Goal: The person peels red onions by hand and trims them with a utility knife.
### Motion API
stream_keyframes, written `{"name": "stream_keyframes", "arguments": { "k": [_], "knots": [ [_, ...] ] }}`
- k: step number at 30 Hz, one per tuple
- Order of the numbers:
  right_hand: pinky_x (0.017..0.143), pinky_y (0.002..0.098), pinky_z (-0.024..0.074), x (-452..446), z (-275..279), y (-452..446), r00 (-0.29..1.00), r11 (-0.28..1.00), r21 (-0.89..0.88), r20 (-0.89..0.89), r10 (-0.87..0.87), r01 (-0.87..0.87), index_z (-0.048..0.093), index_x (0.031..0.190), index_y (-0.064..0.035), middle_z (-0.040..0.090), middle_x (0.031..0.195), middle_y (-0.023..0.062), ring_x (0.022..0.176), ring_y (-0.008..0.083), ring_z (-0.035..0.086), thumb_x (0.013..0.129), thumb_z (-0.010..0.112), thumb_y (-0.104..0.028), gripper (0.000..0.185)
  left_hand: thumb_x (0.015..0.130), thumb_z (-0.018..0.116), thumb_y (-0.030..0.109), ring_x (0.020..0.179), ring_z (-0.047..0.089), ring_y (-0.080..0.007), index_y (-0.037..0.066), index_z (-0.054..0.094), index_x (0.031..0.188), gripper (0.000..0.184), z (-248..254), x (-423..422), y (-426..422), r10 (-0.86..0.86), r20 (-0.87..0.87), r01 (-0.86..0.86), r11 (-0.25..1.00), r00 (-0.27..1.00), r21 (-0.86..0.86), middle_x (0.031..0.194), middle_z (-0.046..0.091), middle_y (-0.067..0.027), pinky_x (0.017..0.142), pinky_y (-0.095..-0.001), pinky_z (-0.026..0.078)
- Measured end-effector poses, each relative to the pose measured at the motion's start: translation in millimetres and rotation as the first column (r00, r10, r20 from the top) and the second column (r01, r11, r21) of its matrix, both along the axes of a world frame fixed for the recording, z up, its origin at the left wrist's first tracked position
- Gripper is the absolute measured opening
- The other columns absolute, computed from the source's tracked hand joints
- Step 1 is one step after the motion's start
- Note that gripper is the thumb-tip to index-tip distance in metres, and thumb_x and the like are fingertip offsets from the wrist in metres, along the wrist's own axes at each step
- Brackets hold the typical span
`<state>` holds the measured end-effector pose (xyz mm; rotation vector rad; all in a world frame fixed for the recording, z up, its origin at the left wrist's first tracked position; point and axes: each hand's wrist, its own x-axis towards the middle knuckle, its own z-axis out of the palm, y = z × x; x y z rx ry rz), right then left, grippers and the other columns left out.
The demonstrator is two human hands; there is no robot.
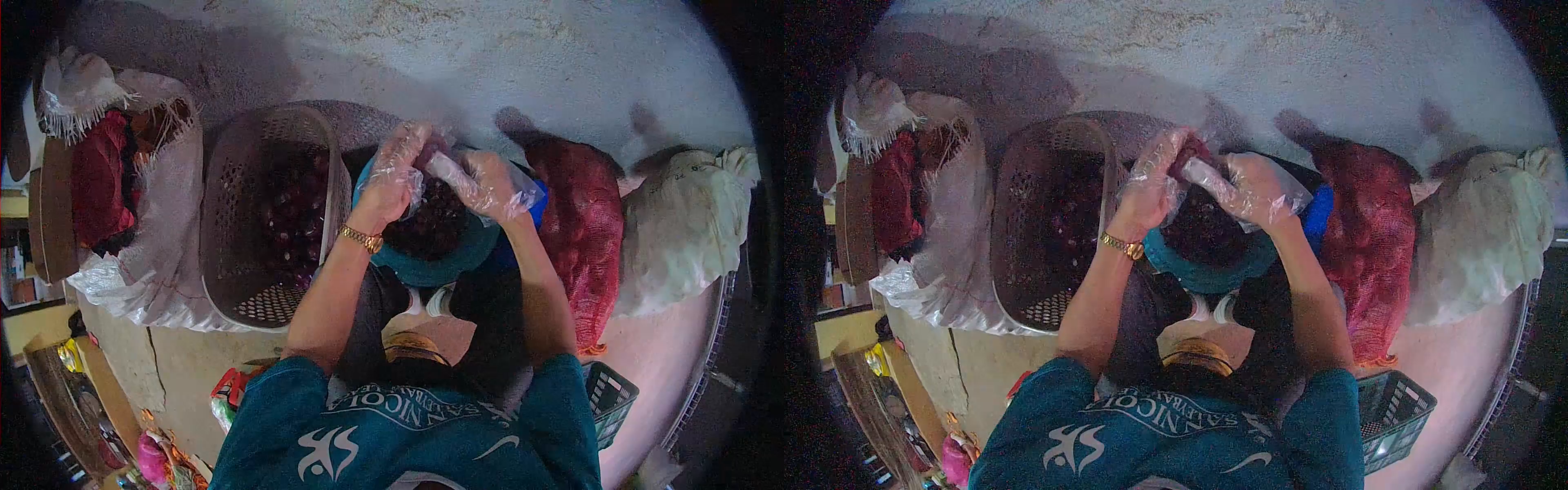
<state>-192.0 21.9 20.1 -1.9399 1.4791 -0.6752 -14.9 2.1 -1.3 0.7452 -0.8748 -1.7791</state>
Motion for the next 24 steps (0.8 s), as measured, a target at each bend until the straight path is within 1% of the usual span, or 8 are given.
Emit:
{"name": "stream_keyframes", "arguments": {
  "k": [4, 7, 9, 13, 15, 16, 18, 24],
  "knots": [
    [0.066, 0.0467, 0.0455, -4.3, 1.9, 1.4, 0.992, 0.996, -0.025, -0.094, 0.087, -0.090, 0.067, 0.086, -0.0010, 0.061, 0.074, 0.0247, 0.074, 0.0423, 0.060, 0.084, 0.059, -0.053, 0.052, 0.095, 0.056, 0.034, 0.096, 0.060, -0.0148, 0.007, 0.059, 0.116, 0.034, -7.4, 5.8, -5.5, 0.035, 0.027, -0.037, 0.996, 0.999, 0.083, 0.105, 0.063, -0.0044, 0.085, -0.0282, 0.048],
    [0.065, 0.0469, 0.0452, -5.4, 4.6, 1.8, 0.976, 0.982, -0.126, -0.181, 0.117, -0.141, 0.067, 0.086, -0.0016, 0.061, 0.074, 0.0240, 0.073, 0.0418, 0.060, 0.082, 0.059, -0.058, 0.057, 0.096, 0.055, 0.035, 0.092, 0.061, -0.0150, 0.006, 0.059, 0.114, 0.035, -1.4, 8.1, -7.1, 0.061, -0.061, -0.053, 0.989, 0.996, 0.135, 0.103, 0.063, -0.0045, 0.081, -0.0285, 0.050],
    [0.066, 0.0469, 0.0464, -5.7, 10.1, 2.0, 0.968, 0.996, -0.075, -0.249, 0.028, -0.048, 0.067, 0.090, -0.0009, 0.062, 0.076, 0.0239, 0.074, 0.0407, 0.062, 0.077, 0.061, -0.065, 0.066, 0.096, 0.053, 0.038, 0.091, 0.061, -0.0149, 0.006, 0.060, 0.112, 0.036, 2.5, 10.1, -6.8, 0.004, -0.044, 0.003, 0.987, 0.999, 0.161, 0.102, 0.063, -0.0041, 0.081, -0.0292, 0.051],
    [0.071, 0.0462, 0.0486, -8.2, 4.9, 2.9, 0.982, 0.993, -0.122, -0.189, -0.023, 0.000, 0.067, 0.096, 0.0003, 0.065, 0.080, 0.0229, 0.079, 0.0394, 0.064, 0.071, 0.061, -0.072, 0.076, 0.095, 0.057, 0.036, 0.086, 0.060, -0.0143, 0.006, 0.061, 0.103, 0.031, -5.0, 6.7, -7.8, -0.011, -0.058, 0.023, 0.979, 0.998, 0.203, 0.096, 0.064, -0.0047, 0.078, -0.0301, 0.050],
    [0.066, 0.0440, 0.0490, -3.9, -4.5, 2.5, 0.952, 0.922, -0.386, -0.266, -0.150, 0.037, 0.065, 0.092, -0.0026, 0.065, 0.079, 0.0208, 0.075, 0.0409, 0.064, 0.075, 0.063, -0.065, 0.064, 0.097, 0.054, 0.035, 0.089, 0.060, -0.0160, 0.006, 0.060, 0.106, 0.032, -8.2, 2.6, -5.8, 0.037, -0.019, -0.033, 0.986, 0.999, 0.166, 0.098, 0.063, -0.0052, 0.082, -0.0322, 0.049],
    [0.066, 0.0440, 0.0490, -4.5, -6.8, 2.4, 0.952, 0.922, -0.385, -0.266, -0.150, 0.038, 0.065, 0.092, -0.0026, 0.065, 0.079, 0.0208, 0.075, 0.0409, 0.064, 0.075, 0.063, -0.065, 0.064, 0.097, 0.054, 0.035, 0.089, 0.060, -0.0160, 0.006, 0.060, 0.106, 0.032, -9.8, 1.1, -4.9, 0.036, -0.019, -0.032, 0.986, 0.999, 0.166, 0.098, 0.063, -0.0052, 0.082, -0.0322, 0.049],
    [0.077, 0.0463, 0.0499, 3.0, 5.5, 1.7, 0.945, 0.991, -0.082, -0.301, -0.129, 0.110, 0.066, 0.103, 0.0023, 0.067, 0.089, 0.0246, 0.087, 0.0406, 0.065, 0.069, 0.057, -0.078, 0.087, 0.097, 0.053, 0.035, 0.091, 0.060, -0.0167, 0.006, 0.058, 0.111, 0.033, -9.1, -1.5, -3.2, 0.087, -0.035, -0.081, 0.986, 0.996, 0.149, 0.103, 0.063, -0.0054, 0.084, -0.0336, 0.049],
    [0.079, 0.0467, 0.0500, 6.2, 16.0, -0.2, 0.972, 0.994, 0.033, -0.215, -0.097, 0.107, 0.066, 0.105, 0.0018, 0.066, 0.091, 0.0262, 0.089, 0.0407, 0.065, 0.074, 0.051, -0.078, 0.086, 0.096, 0.054, 0.037, 0.099, 0.060, -0.0179, 0.009, 0.055, 0.119, 0.035, -13.5, -0.4, -4.3, 0.005, -0.089, 0.002, 0.997, 0.996, 0.077, 0.107, 0.062, -0.0059, 0.089, -0.0337, 0.047]
  ]
}}
